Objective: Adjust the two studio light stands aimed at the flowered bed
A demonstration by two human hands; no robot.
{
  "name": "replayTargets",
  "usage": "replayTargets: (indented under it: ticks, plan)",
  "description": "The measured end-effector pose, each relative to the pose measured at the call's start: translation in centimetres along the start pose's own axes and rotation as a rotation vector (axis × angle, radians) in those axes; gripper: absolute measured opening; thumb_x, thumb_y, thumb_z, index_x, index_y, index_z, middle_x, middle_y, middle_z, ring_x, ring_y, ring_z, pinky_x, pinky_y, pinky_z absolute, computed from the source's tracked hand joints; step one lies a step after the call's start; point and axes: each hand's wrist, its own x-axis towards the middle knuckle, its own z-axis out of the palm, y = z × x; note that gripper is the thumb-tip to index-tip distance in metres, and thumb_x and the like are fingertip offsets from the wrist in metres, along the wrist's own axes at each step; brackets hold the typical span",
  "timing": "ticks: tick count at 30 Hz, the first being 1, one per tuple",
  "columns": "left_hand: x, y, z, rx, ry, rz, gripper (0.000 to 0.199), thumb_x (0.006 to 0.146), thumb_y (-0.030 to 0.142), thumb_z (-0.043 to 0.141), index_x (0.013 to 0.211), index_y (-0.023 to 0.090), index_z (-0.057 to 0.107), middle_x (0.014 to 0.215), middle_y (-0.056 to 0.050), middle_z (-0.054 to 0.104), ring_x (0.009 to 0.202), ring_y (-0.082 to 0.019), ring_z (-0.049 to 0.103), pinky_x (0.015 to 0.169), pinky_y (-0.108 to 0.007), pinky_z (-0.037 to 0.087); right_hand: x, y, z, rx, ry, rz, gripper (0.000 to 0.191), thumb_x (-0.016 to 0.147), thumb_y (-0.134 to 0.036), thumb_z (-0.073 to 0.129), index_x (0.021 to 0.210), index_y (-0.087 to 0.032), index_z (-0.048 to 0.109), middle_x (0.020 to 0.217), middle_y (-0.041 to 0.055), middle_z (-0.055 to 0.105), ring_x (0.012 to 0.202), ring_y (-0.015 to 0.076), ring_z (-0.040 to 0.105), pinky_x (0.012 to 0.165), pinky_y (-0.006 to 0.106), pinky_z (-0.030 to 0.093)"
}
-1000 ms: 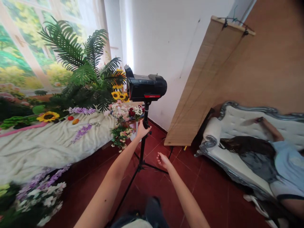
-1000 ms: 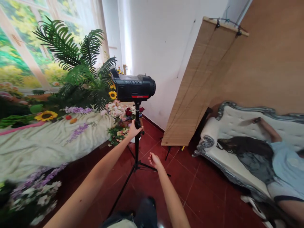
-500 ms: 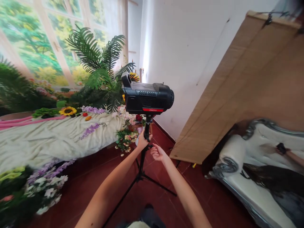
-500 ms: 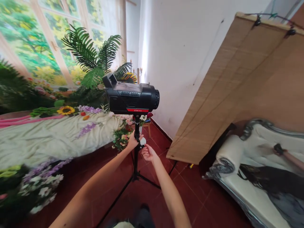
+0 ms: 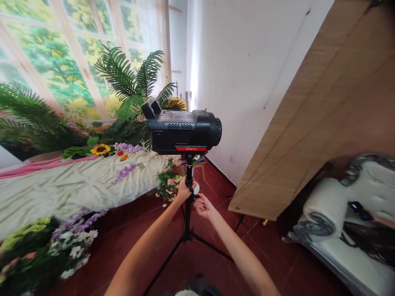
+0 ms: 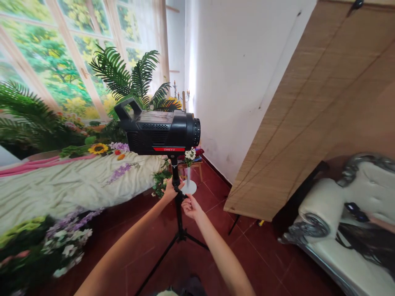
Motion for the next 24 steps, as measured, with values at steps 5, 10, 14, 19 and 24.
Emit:
replayTargets:
  ticks: [5,10,14,19,24]
  plan:
    - [0.0,0.1,0.0,0.009,-0.004,-0.012,0.021,0.068,0.030,0.067,0.078,0.016,0.055,0.067,0.001,0.055,0.060,-0.011,0.050,0.058,-0.024,0.042,-0.1,0.1,-1.5,-0.747,0.154,-0.522,0.029,0.080,-0.037,0.063,0.066,-0.020,0.044,0.054,-0.0072,0.037,0.046,0.0060,0.030,0.043,0.016,0.025]
    - [-0.1,0.3,0.2,0.038,0.021,-0.024,0.020,0.069,0.031,0.066,0.077,0.017,0.055,0.067,0.001,0.055,0.061,-0.012,0.051,0.060,-0.024,0.043,-1.8,-4.9,-2.1,-1.529,0.042,-0.718,0.016,0.072,-0.030,0.072,0.070,-0.022,0.058,0.070,0.0006,0.053,0.068,0.0125,0.049,0.061,0.020,0.035]
    - [-0.1,0.1,0.4,0.032,0.045,-0.024,0.021,0.069,0.032,0.066,0.079,0.017,0.054,0.071,0.001,0.055,0.063,-0.012,0.051,0.060,-0.024,0.043,-2.0,-5.7,-1.9,-1.614,0.070,-0.657,0.024,0.071,-0.043,0.072,0.078,-0.023,0.062,0.069,-0.0002,0.059,0.064,0.0129,0.051,0.058,0.021,0.035]
    - [-0.3,0.3,0.5,0.055,0.047,-0.029,0.023,0.069,0.033,0.067,0.079,0.017,0.055,0.069,0.000,0.055,0.062,-0.012,0.052,0.061,-0.026,0.044,-0.6,-3.0,-2.3,-1.254,0.232,-0.409,0.046,0.085,-0.060,0.043,0.072,-0.019,0.060,0.056,0.0005,0.058,0.045,0.0118,0.049,0.045,0.023,0.035]
    - [-0.1,0.5,0.5,0.048,0.052,-0.009,0.024,0.069,0.033,0.068,0.083,0.016,0.057,0.073,-0.001,0.058,0.067,-0.014,0.055,0.065,-0.027,0.046,-0.5,-3.2,-1.5,-1.229,0.356,-0.606,0.025,0.072,-0.042,0.068,0.078,-0.020,0.059,0.061,-0.0008,0.059,0.052,0.0132,0.052,0.051,0.025,0.041]
